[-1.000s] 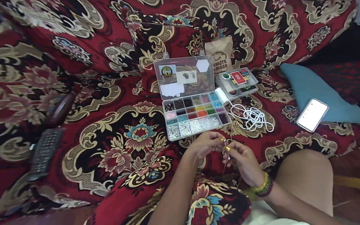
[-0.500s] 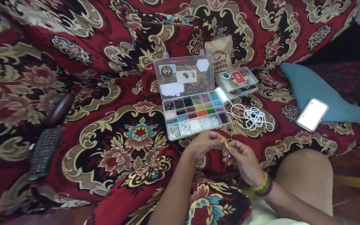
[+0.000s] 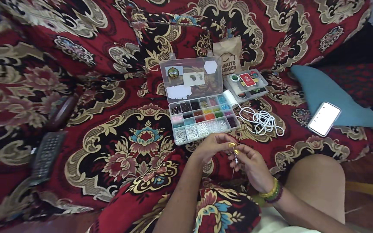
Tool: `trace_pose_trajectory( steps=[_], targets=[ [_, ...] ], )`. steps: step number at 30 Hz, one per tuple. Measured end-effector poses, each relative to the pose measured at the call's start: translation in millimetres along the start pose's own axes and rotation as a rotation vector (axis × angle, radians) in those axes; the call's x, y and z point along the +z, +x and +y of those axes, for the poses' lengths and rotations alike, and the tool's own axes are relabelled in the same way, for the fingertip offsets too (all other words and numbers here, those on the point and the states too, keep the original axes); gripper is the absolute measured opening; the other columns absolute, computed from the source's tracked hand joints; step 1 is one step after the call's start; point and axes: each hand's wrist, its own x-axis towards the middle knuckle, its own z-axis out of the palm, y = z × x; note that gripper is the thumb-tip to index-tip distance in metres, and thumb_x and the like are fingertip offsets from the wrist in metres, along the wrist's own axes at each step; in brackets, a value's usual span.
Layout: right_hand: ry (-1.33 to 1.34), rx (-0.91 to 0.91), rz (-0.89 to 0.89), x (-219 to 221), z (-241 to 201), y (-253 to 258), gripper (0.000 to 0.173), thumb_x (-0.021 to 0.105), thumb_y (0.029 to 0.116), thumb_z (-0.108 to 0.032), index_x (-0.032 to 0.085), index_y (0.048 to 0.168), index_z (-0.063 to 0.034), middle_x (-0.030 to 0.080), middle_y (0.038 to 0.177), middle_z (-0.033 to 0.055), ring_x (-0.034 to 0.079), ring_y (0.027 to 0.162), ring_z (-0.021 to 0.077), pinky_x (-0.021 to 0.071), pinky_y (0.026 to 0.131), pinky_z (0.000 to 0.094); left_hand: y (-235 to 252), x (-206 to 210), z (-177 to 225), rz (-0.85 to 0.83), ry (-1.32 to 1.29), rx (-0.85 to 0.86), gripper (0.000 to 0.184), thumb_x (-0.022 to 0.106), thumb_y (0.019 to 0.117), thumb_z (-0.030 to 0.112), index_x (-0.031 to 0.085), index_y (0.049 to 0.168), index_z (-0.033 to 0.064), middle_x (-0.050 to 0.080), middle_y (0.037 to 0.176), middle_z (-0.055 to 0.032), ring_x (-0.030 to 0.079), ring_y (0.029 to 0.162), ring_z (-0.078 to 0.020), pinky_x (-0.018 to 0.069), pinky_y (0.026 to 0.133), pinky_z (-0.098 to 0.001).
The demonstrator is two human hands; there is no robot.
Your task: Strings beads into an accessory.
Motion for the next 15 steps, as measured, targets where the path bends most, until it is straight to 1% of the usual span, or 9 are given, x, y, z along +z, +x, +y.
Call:
trace_pose_trajectory(
  steps=[2, 3, 5, 7, 8, 9, 11, 13, 15],
  targets=[
    [-0.006, -0.001, -0.001, 0, 0, 0, 0.015, 0.051, 0.1020, -0.003, 0.064, 0.107, 0.0029, 0.074, 0.087, 0.0079, 0.071, 0.068, 0.0122, 0.0604, 0.062, 0.0245, -4, 2, 11, 0.064, 0.097, -0.020, 0.009, 0.062, 0.0954, 0.005, 0.068, 0.100, 0.0009, 0.071, 0.099, -0.0013, 0.069, 0.083, -0.0086, 0.0590, 0.080, -0.0281],
    [-0.015, 0.001, -0.006, 0, -1, -1, 0.015, 0.050, 0.1020, -0.003, 0.064, 0.107, 0.0027, 0.074, 0.087, 0.0074, 0.071, 0.068, 0.0120, 0.0605, 0.062, 0.0244, -7, 1, 20, 0.129, 0.187, -0.023, 0.012, 0.061, 0.0972, 0.007, 0.068, 0.103, -0.0019, 0.071, 0.096, -0.0030, 0.068, 0.082, -0.0092, 0.0585, 0.080, -0.0285],
    [-0.026, 0.007, -0.016, 0, -1, -1, 0.016, 0.050, 0.1019, -0.002, 0.064, 0.106, 0.0019, 0.074, 0.087, 0.0066, 0.071, 0.069, 0.0119, 0.0605, 0.063, 0.0243, -15, -10, 36, 0.310, 0.466, -0.039, 0.018, 0.061, 0.0998, 0.010, 0.069, 0.108, -0.0048, 0.070, 0.100, -0.0092, 0.068, 0.085, -0.0135, 0.0572, 0.083, -0.0325],
    [-0.033, 0.015, -0.020, 0, -2, -2, 0.016, 0.049, 0.1022, -0.002, 0.064, 0.105, 0.0012, 0.073, 0.086, 0.0058, 0.071, 0.070, 0.0116, 0.0604, 0.063, 0.0244, -25, -24, 47, 0.506, 0.786, -0.131, 0.020, 0.065, 0.0997, 0.015, 0.073, 0.110, -0.0005, 0.072, 0.104, -0.0141, 0.070, 0.092, -0.0242, 0.0552, 0.089, -0.0456],
    [-0.037, 0.015, -0.023, 0, -2, -2, 0.016, 0.049, 0.1021, -0.002, 0.064, 0.105, 0.0010, 0.073, 0.085, 0.0053, 0.071, 0.070, 0.0113, 0.0603, 0.063, 0.0243, -29, -28, 51, 0.575, 0.903, -0.192, 0.021, 0.066, 0.0993, 0.017, 0.074, 0.110, 0.0009, 0.073, 0.106, -0.0165, 0.069, 0.098, -0.0310, 0.0518, 0.093, -0.0532],
    [-0.037, 0.015, -0.027, 0, -2, -2, 0.015, 0.050, 0.1018, -0.003, 0.065, 0.105, 0.0011, 0.073, 0.085, 0.0052, 0.071, 0.070, 0.0114, 0.0603, 0.063, 0.0243, -31, -30, 53, 0.615, 0.990, -0.255, 0.021, 0.067, 0.0993, 0.018, 0.075, 0.110, 0.0021, 0.073, 0.106, -0.0172, 0.068, 0.102, -0.0342, 0.0493, 0.095, -0.0567],
    [-0.039, 0.019, -0.037, 1, -2, -2, 0.015, 0.051, 0.1016, -0.003, 0.065, 0.105, 0.0008, 0.073, 0.085, 0.0051, 0.071, 0.069, 0.0117, 0.0605, 0.063, 0.0244, -31, -31, 52, 0.628, 1.084, -0.358, 0.020, 0.066, 0.0997, 0.018, 0.075, 0.109, 0.0029, 0.073, 0.108, -0.0174, 0.067, 0.108, -0.0363, 0.0448, 0.101, -0.0595],
    [-0.047, 0.028, -0.045, 2, -3, -2, 0.016, 0.050, 0.1021, -0.002, 0.065, 0.105, 0.0011, 0.073, 0.084, 0.0054, 0.071, 0.069, 0.0117, 0.0602, 0.063, 0.0243, -27, -30, 49, 0.616, 1.130, -0.423, 0.020, 0.065, 0.0999, 0.017, 0.076, 0.110, 0.0031, 0.073, 0.111, -0.0176, 0.065, 0.113, -0.0368, 0.0396, 0.105, -0.0607],
    [-0.058, 0.028, -0.043, 2, -4, -3, 0.015, 0.050, 0.1021, -0.002, 0.064, 0.105, 0.0009, 0.073, 0.083, 0.0049, 0.071, 0.069, 0.0110, 0.0600, 0.063, 0.0237, -24, -29, 47, 0.612, 1.167, -0.466, 0.022, 0.064, 0.1008, 0.019, 0.075, 0.111, 0.0027, 0.072, 0.114, -0.0191, 0.063, 0.116, -0.0376, 0.0381, 0.106, -0.0601]
  ],
)
